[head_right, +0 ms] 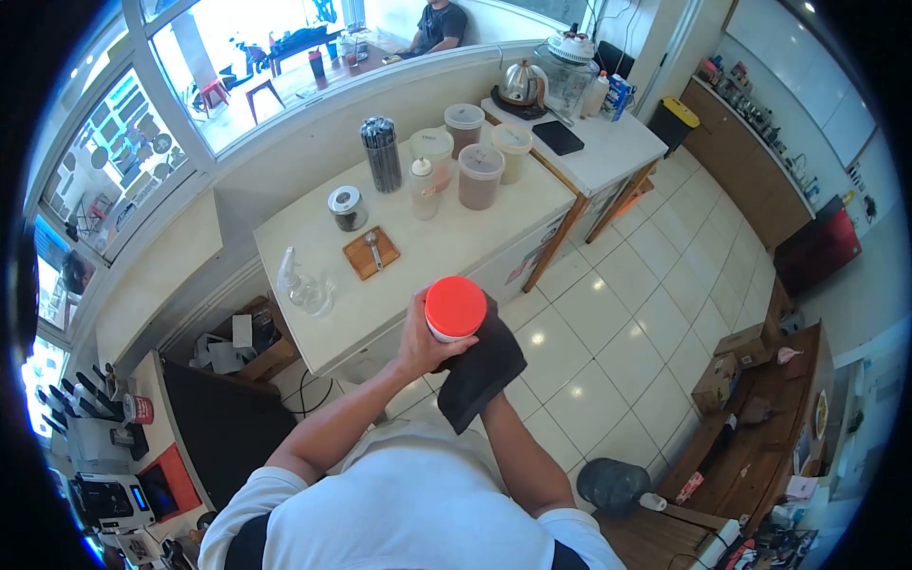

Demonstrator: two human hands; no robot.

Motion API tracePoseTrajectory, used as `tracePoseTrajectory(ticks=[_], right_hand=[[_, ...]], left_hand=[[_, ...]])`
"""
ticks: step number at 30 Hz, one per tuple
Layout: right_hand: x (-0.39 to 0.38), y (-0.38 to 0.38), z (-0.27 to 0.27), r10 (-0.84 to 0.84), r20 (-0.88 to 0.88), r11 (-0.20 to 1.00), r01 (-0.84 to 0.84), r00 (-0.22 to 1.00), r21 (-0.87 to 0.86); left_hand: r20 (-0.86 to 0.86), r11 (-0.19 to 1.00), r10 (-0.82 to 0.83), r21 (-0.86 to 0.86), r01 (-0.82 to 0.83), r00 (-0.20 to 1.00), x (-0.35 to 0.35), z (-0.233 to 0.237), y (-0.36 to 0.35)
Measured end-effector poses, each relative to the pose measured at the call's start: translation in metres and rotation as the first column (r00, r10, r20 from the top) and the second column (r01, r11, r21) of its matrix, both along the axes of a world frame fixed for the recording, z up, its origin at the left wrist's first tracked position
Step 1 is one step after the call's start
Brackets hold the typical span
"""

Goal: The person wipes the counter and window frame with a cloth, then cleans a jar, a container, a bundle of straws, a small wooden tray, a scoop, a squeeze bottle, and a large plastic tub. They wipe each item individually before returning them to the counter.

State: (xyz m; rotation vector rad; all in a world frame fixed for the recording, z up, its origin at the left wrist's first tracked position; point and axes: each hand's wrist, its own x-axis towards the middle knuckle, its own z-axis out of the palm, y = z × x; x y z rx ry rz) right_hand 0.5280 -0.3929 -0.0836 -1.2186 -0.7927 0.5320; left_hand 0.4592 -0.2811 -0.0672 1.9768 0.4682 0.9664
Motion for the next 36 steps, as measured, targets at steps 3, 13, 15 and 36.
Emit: tracePoseTrajectory(ticks=[3, 13, 15, 36], right_hand=[[0.0, -0.01, 0.014, -0.07, -0.077, 0.997, 0.067, 0.995, -0.042], [0.04, -0.011, 0.022, -0.185, 0.147, 0.872, 0.231, 0.972, -0.431], [0.037, -0.009, 0.015, -0.245, 0.493, 0.898, 0.387, 0.835, -0.208], [0.022, -0.035, -0.004, -0.161, 0.101, 0.984, 0.168, 0.982, -0.059]], left_hand=[[-0.038, 0.992, 0.019, 0.127, -0.014, 0.999, -0.004, 0.003, 0.004], [-0.209, 0.936, -0.2, 0.248, 0.25, 0.957, -0.011, -0.019, -0.007], [-0.225, 0.943, -0.202, 0.217, 0.251, 0.953, -0.004, -0.024, -0.004], [-0.013, 0.959, -0.182, 0.218, 0.181, 0.983, 0.022, 0.01, -0.033]])
